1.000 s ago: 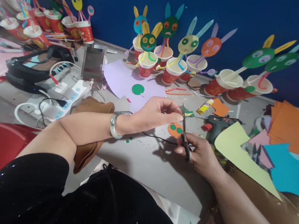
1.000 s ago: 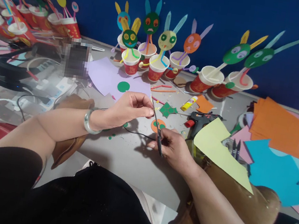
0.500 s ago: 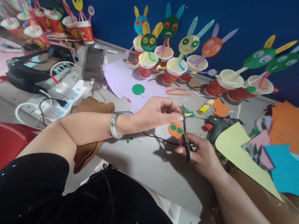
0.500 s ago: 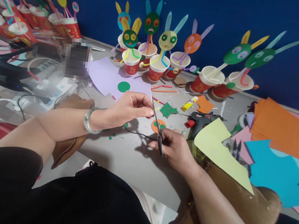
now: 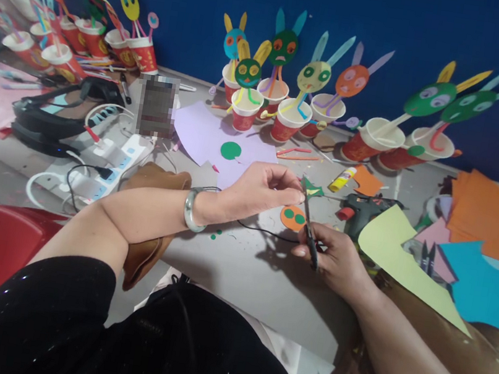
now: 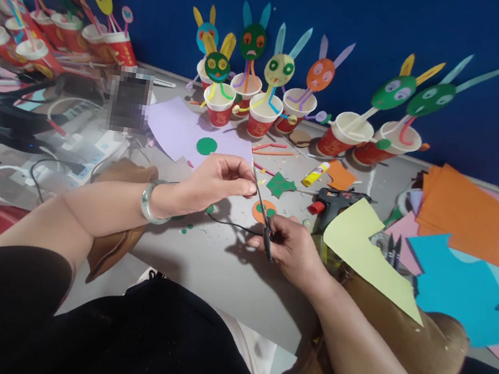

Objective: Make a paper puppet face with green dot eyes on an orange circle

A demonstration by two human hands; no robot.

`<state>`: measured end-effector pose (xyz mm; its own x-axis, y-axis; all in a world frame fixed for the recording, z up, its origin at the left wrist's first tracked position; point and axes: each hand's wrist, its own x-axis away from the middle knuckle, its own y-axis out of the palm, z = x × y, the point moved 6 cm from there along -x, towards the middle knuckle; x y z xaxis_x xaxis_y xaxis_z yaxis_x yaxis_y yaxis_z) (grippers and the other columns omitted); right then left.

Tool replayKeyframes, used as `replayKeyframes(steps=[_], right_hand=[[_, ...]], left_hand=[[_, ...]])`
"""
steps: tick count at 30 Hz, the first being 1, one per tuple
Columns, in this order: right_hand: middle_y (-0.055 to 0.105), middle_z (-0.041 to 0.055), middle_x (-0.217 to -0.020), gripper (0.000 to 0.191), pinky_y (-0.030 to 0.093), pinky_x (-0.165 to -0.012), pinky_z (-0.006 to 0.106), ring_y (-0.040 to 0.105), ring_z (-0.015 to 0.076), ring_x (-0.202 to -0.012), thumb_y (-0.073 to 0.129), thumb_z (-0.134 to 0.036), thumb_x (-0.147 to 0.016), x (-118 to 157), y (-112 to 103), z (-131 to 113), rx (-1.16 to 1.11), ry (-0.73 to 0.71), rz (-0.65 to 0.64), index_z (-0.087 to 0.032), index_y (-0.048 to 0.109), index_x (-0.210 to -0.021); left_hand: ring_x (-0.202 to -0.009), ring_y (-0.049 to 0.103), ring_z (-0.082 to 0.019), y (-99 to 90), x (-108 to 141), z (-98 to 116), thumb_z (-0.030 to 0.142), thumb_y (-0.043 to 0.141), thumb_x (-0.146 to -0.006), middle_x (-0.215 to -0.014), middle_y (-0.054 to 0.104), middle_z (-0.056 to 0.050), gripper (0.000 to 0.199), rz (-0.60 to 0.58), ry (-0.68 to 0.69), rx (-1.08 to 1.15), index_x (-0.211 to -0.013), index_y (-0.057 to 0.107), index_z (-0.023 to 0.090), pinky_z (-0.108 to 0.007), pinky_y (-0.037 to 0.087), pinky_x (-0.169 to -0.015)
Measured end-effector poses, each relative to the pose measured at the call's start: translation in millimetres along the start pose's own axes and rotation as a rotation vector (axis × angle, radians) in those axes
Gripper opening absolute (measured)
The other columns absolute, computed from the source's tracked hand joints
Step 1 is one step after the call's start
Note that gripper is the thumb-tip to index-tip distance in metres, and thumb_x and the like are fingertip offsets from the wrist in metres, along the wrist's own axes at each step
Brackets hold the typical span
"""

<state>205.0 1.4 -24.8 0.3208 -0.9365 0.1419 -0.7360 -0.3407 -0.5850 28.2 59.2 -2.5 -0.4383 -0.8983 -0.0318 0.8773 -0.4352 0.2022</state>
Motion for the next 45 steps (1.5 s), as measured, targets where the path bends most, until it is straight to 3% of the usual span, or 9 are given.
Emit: replayKeyframes(steps=[13,18,22,25,30,35,40,42,45], right_hand=[[0.054,0.002,-0.058,0.071,0.039,-0.062,0.033,0.047,0.0181,-0.064,0.072,-0.088,-0.078,-3,-10,5,0.045,0.034,0.069,-0.025,0.045,-0.059],[0.061,0.0039,-0.064,0.057,0.038,-0.065,0.034,0.049,0.0168,-0.065,0.082,-0.069,-0.08,1,-65,7,0.285,0.097,0.42,-0.023,0.052,-0.063],[0.077,0.0131,-0.088,0.022,0.035,-0.071,0.037,0.055,0.0189,-0.076,0.087,-0.035,-0.082,16,-113,29,0.624,0.451,0.57,-0.017,0.073,-0.083],[0.081,0.0203,-0.104,0.04,0.033,-0.072,0.04,0.065,0.0234,-0.091,0.085,-0.048,-0.088,26,-132,52,0.696,0.582,0.525,-0.011,0.081,-0.103],[0.081,0.0249,-0.12,0.068,0.033,-0.073,0.044,0.071,0.0274,-0.114,0.08,-0.069,-0.078,38,-145,88,0.646,0.736,0.458,-0.003,0.082,-0.097],[0.077,0.0251,-0.133,0.081,0.037,-0.078,0.047,0.069,0.034,-0.128,0.067,-0.076,-0.077,40,-147,92,0.588,0.85,0.332,0.002,0.082,-0.091],[0.074,0.0333,-0.134,0.069,0.036,-0.088,0.053,0.063,0.0408,-0.136,0.081,-0.067,-0.081,47,-137,49,0.826,0.673,0.511,-0.002,0.082,-0.104],[0.078,0.0267,-0.128,0.049,0.041,-0.092,0.047,0.068,0.0299,-0.125,0.079,-0.05,-0.095,48,-118,25,0.688,0.458,0.59,-0.004,0.082,-0.111],[0.084,0.0124,-0.106,0.021,0.049,-0.093,0.037,0.071,0.0166,-0.095,0.078,-0.029,-0.095,39,-74,2,0.313,0.21,0.435,-0.01,0.083,-0.104]], left_hand=[[-0.071,0.063,-0.008,-1.5,-9,-7,0.021,0.078,-0.082,-0.074,0.069,0.001,0.012,-0.004,-0.045,0.031,-0.079,0.068,0.015,-0.025,0.052,-0.073],[-0.068,0.061,-0.006,-2.3,-15,-11,0.019,0.08,-0.083,-0.072,0.067,0.003,0.017,0.009,-0.063,0.033,-0.077,0.065,0.015,-0.025,0.053,-0.074],[-0.065,0.059,-0.004,1.0,-17,-13,0.012,0.077,-0.085,-0.068,0.065,0.005,0.018,0.005,-0.11,0.049,-0.074,0.064,0.015,-0.022,0.052,-0.073],[-0.066,0.059,-0.005,3.6,-18,-14,0.009,0.074,-0.088,-0.068,0.066,0.004,0.019,-0.011,-0.117,0.033,-0.074,0.064,0.015,-0.024,0.051,-0.074],[-0.069,0.063,-0.007,8.0,-17,-21,0.01,0.074,-0.091,-0.073,0.068,0.002,0.016,-0.093,-0.183,-0.029,-0.078,0.066,0.014,-0.026,0.053,-0.079],[-0.068,0.065,-0.007,17.1,-12,-32,0.012,0.073,-0.092,-0.073,0.069,0.001,0.014,-0.206,-0.268,-0.035,-0.08,0.066,0.013,-0.025,0.055,-0.077],[-0.066,0.064,-0.006,24.0,-6,-37,0.011,0.078,-0.088,-0.072,0.07,0.002,0.014,-0.256,-0.305,-0.029,-0.081,0.066,0.014,-0.023,0.055,-0.074],[-0.066,0.064,-0.006,25.4,-5,-38,0.013,0.081,-0.086,-0.073,0.071,0.001,0.016,-0.277,-0.328,-0.011,-0.081,0.066,0.014,-0.025,0.056,-0.076],[-0.069,0.068,-0.007,26.6,-3,-38,0.016,0.085,-0.085,-0.076,0.074,0.0,0.018,-0.308,-0.363,0.038,-0.083,0.067,0.014,-0.027,0.058,-0.08]])
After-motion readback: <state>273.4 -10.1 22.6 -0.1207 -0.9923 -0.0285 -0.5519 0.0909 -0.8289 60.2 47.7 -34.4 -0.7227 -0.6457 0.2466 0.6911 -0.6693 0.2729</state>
